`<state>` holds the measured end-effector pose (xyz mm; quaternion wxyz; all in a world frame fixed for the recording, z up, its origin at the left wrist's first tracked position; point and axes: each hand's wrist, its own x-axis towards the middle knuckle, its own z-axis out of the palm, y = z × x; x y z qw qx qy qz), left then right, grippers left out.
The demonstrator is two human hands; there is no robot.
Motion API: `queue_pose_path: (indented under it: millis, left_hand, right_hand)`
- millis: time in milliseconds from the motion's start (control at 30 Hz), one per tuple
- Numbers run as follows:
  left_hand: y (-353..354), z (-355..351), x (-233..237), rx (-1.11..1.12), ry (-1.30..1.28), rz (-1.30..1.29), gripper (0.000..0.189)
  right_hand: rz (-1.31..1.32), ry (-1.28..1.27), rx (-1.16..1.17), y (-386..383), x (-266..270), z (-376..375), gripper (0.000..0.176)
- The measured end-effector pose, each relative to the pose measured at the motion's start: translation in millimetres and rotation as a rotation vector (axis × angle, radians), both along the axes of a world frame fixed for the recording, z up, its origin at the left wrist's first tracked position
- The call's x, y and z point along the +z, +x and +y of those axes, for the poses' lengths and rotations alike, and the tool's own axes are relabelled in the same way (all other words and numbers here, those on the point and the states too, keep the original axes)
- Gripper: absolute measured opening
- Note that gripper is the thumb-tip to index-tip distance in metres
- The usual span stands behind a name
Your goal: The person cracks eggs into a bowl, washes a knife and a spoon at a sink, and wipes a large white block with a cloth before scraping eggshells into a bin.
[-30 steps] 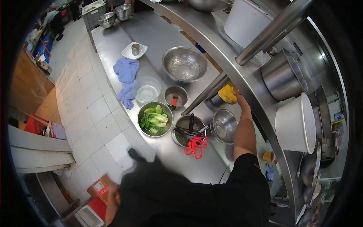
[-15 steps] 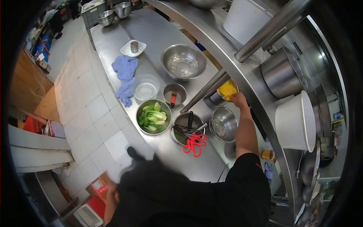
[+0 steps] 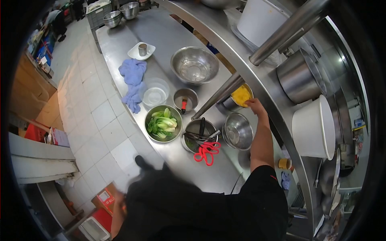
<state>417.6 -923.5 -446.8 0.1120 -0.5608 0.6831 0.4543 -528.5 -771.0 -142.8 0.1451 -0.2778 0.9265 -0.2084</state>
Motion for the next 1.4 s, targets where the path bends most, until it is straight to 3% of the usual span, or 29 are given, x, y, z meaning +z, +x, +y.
queue_pose_path:
  millis: [67,167,200,267,300,367,400,467,533,567,633,667,700,733,767,800,867,933,1000,1033,1100,1133,1200,1233,1267,1333,1367,1400]
  left_hand:
    - [-2.0,2.4,5.5,-0.072,-0.054,0.02,0.034]
    - [-1.0,2.5,0.7,-0.005,-0.011,-0.034,0.034]
    - [-0.6,2.7,-1.0,-0.073,-0.073,-0.033,0.034]
    - [0.9,4.5,-1.1,-0.144,-0.13,-0.038,0.034]
    - [2.6,4.6,-1.8,-0.138,-0.112,-0.005,0.035]
    - [3.3,0.9,-1.8,-0.132,-0.099,0.029,0.036]
    - [1.5,-0.1,0.0,-0.133,-0.092,-0.013,0.037]
    - [-4.3,3.2,8.3,-0.13,-0.082,-0.055,0.037]
    - [-8.3,7.1,14.9,0.222,0.121,0.003,0.038]
    - [-7.1,6.5,12.2,0.221,0.12,0.003,0.038]
    - [-1.0,6.0,-2.3,-0.064,-0.134,-0.004,0.037]
    - [0.0,6.6,-4.4,-0.062,-0.132,-0.005,0.037]
    - [0.2,6.7,-2.2,-0.086,-0.103,-0.016,0.037]
    - [2.7,6.1,-3.5,-0.114,-0.076,-0.028,0.037]
    - [3.4,4.7,-4.6,-0.117,-0.077,-0.028,0.037]
    - [2.9,2.7,-4.0,-0.122,-0.091,-0.03,0.036]
    - [-0.2,2.2,-5.5,-0.118,-0.107,-0.03,0.036]
    - [-1.5,4.3,-3.4,-0.056,-0.104,0.004,0.035]
    - [-1.3,3.8,-3.9,-0.113,-0.124,0.009,0.035]
    - [-1.3,1.8,-4.8,-0.162,-0.147,0.014,0.034]
    - [-2.4,3.6,-6.8,-0.127,-0.149,0.029,0.035]
    - [0.0,6.6,-6.5,-0.106,-0.145,0.039,0.035]
    - [-0.8,5.9,-4.3,-0.087,-0.106,-0.007,0.035]
    - [-0.3,2.1,-7.1,-0.06,-0.073,-0.049,0.036]
    - [-1.4,-0.3,-5.8,-0.058,-0.078,-0.047,0.036]
    - [1.1,4.0,-4.1,-0.127,-0.094,-0.004,0.037]
    - [2.0,6.2,-3.5,-0.13,-0.09,-0.006,0.037]
    - [0.3,4.7,-3.2,-0.13,-0.08,0.01,0.037]
  right_hand:
    - [0.057,-0.306,-0.037,-73.3,-71.3,24.0,0.031]
    - [0.013,0.061,0.089,36.3,24.0,-8.0,0.033]
    - [0.015,0.059,0.093,24.7,19.6,-10.3,0.033]
    - [-0.151,-0.018,-0.19,-11.9,-4.5,-1.1,0.035]
    - [-0.154,-0.015,-0.193,0.8,-0.5,-2.1,0.035]
    - [0.005,0.089,0.075,35.8,17.6,-16.1,0.034]
    - [0.008,0.086,0.078,31.5,19.6,-17.0,0.034]
    - [-0.175,-0.084,-0.191,10.0,11.5,-9.0,0.033]
    - [-0.041,-0.004,-0.076,30.4,12.3,-12.8,0.032]
    - [0.096,0.071,0.042,40.8,16.5,-17.2,0.031]
    - [-0.03,0.005,-0.023,23.9,20.9,-14.3,0.03]
    - [-0.16,-0.055,-0.09,15.3,18.3,-11.2,0.03]
    - [-0.162,-0.051,-0.093,16.2,13.0,-11.2,0.03]
    - [0.068,0.069,0.042,20.7,7.9,-12.9,0.029]
    - [0.3,0.184,0.179,23.8,4.6,-17.4,0.029]
    - [0.301,0.18,0.179,34.2,15.8,-21.0,0.029]
    - [-0.133,-0.016,-0.072,58.4,53.8,-26.6,0.03]
    - [-0.159,-0.135,-0.143,10.0,-5.5,-14.2,0.031]
    - [0.277,0.046,0.179,4.6,-23.0,-14.9,0.031]
    - [0.279,0.042,0.181,3.1,-16.5,-14.7,0.031]
    - [-0.169,-0.052,-0.123,6.2,6.9,-12.1,0.03]
    - [-0.172,-0.047,-0.125,12.5,3.2,-14.3,0.03]
    - [0.353,0.061,0.167,-7.6,-33.1,-9.2,0.03]
    - [0.038,0.09,0.04,57.9,24.0,-30.4,0.03]
    - [0.04,0.086,0.042,57.9,29.1,-32.3,0.03]
    - [-0.083,-0.137,-0.272,48.2,31.4,-27.5,0.029]
    - [-0.084,-0.132,-0.275,48.4,25.4,-25.1,0.029]
    - [0.059,-0.012,-0.084,38.4,6.4,-25.0,0.03]
